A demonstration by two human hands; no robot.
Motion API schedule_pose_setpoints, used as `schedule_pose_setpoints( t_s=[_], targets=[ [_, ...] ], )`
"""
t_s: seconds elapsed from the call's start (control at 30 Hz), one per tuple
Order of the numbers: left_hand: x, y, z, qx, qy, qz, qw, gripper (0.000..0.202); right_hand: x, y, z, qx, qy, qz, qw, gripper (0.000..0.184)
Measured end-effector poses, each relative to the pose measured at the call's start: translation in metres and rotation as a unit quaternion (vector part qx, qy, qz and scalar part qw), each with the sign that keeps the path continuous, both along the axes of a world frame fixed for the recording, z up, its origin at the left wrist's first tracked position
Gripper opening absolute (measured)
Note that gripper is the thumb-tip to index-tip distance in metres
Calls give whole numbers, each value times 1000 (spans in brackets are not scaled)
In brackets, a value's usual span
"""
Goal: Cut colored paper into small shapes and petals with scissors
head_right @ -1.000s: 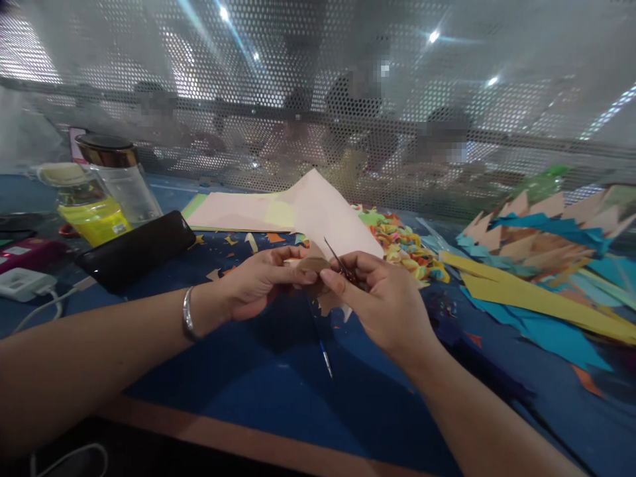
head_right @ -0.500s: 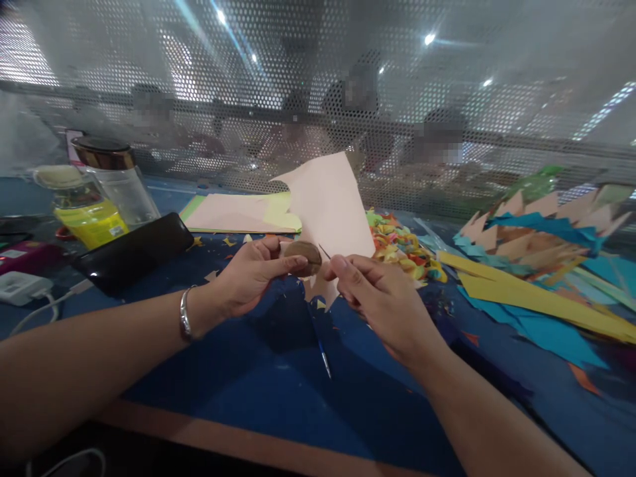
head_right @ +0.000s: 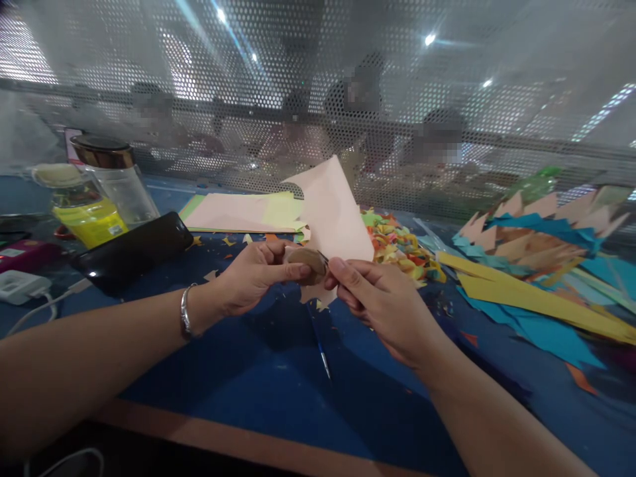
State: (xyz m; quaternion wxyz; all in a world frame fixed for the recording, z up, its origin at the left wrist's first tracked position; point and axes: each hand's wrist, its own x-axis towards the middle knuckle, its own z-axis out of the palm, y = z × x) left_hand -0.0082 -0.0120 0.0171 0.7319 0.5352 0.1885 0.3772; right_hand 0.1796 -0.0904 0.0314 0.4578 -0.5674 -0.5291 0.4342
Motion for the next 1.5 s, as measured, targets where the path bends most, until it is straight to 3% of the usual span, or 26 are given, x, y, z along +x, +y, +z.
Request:
schedule_pose_setpoints(
  t_s=[0.43, 0.77, 1.17, 1.5],
  targets=[
    [0, 4, -7, -15, 15, -27, 999, 28, 3, 0, -1, 23, -48, -3, 999, 64],
    [1, 2, -4, -25, -3, -51, 998, 24, 4, -1, -2, 7, -27, -5, 1000, 63],
    [1, 1, -5, 8, -12, -45, 999, 21, 6, 0, -3, 3, -11, 1, 1000, 60],
    [-1, 5, -9, 39, 27, -29, 998, 29, 8, -1, -2, 7, -69, -9, 998, 67]
  ],
)
